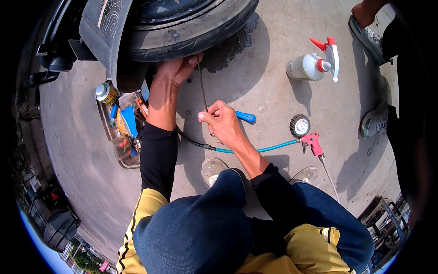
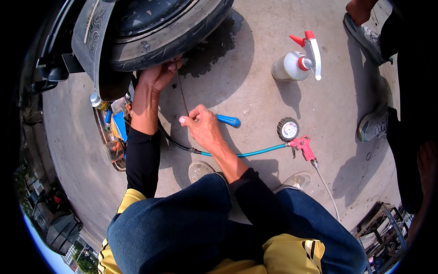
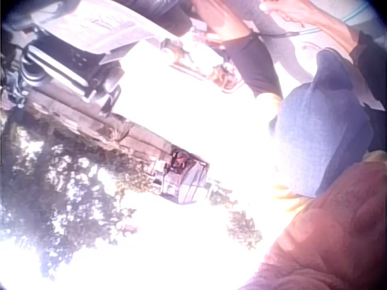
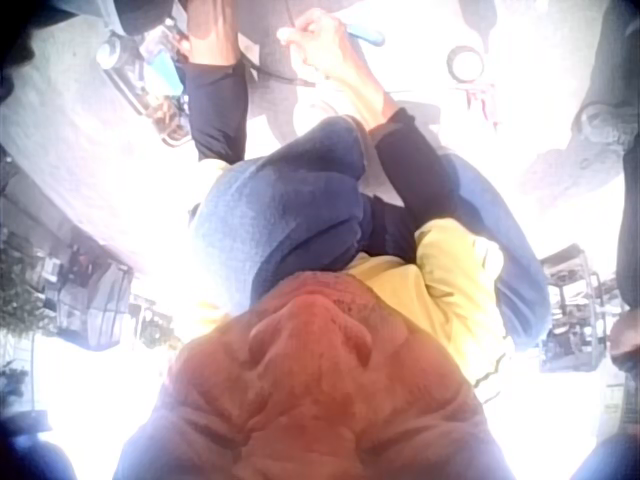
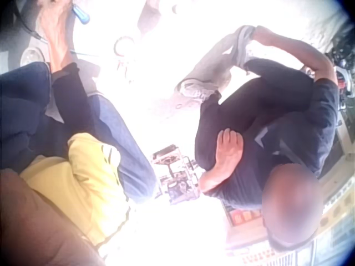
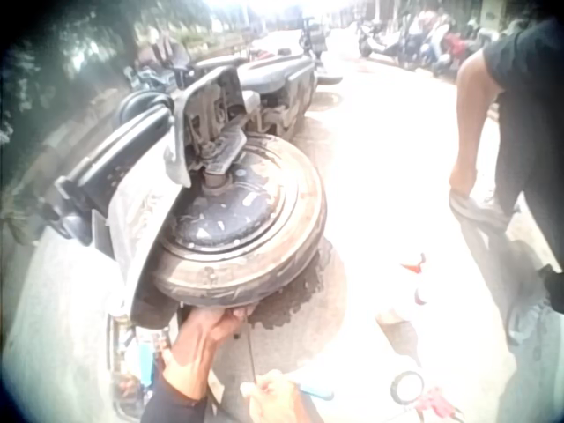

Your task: The person is repairing a scooter tire by locating a leak. They use a spray bottle to apply a liquid to the tire surface and a screwdriver to probe the rubber. They also use a pressure gauge to check the tire pressure.

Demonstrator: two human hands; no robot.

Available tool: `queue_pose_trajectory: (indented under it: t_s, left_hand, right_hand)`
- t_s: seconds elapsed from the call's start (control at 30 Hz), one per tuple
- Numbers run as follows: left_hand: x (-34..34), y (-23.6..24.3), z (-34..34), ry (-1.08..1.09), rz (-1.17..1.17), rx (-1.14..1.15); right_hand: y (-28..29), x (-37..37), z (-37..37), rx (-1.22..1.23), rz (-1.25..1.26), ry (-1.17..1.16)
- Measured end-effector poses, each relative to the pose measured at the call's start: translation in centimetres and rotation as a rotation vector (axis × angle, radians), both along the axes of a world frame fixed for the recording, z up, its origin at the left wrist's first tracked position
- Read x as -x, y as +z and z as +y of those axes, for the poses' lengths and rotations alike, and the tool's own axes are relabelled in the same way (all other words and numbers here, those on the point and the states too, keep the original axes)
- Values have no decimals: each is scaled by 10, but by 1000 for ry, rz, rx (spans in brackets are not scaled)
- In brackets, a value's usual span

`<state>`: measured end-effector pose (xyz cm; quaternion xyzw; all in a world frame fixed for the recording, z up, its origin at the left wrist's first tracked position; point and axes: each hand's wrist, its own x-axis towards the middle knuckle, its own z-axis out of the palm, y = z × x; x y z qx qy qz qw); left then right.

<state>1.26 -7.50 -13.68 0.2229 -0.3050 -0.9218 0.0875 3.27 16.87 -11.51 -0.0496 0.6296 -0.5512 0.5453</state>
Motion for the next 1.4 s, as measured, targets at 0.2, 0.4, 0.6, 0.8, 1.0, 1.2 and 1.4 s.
queue_pose_trajectory:
  t_s: [0.2,0.4,0.6,0.8,1.0,1.2,1.4]
  left_hand:
    - [0,-2,0,1,-9,-18]
    - [2,-4,1,17,-21,-26]
    - [0,-1,2,20,-37,-15]
    - [1,2,5,4,-14,6]
    - [0,1,5,13,-32,10]
    - [0,-2,4,-5,-14,-14]
    - [5,6,10,45,-32,-35]
  right_hand:
    - [-7,-4,-1,-17,52,11]
    - [-15,-9,4,122,-65,-94]
    - [2,-3,3,0,-18,-14]
    - [-4,-6,4,85,-70,-38]
    - [3,-5,4,40,-47,-46]
    - [-1,-7,5,-2,61,-19]
    - [-9,-10,4,75,-81,-107]
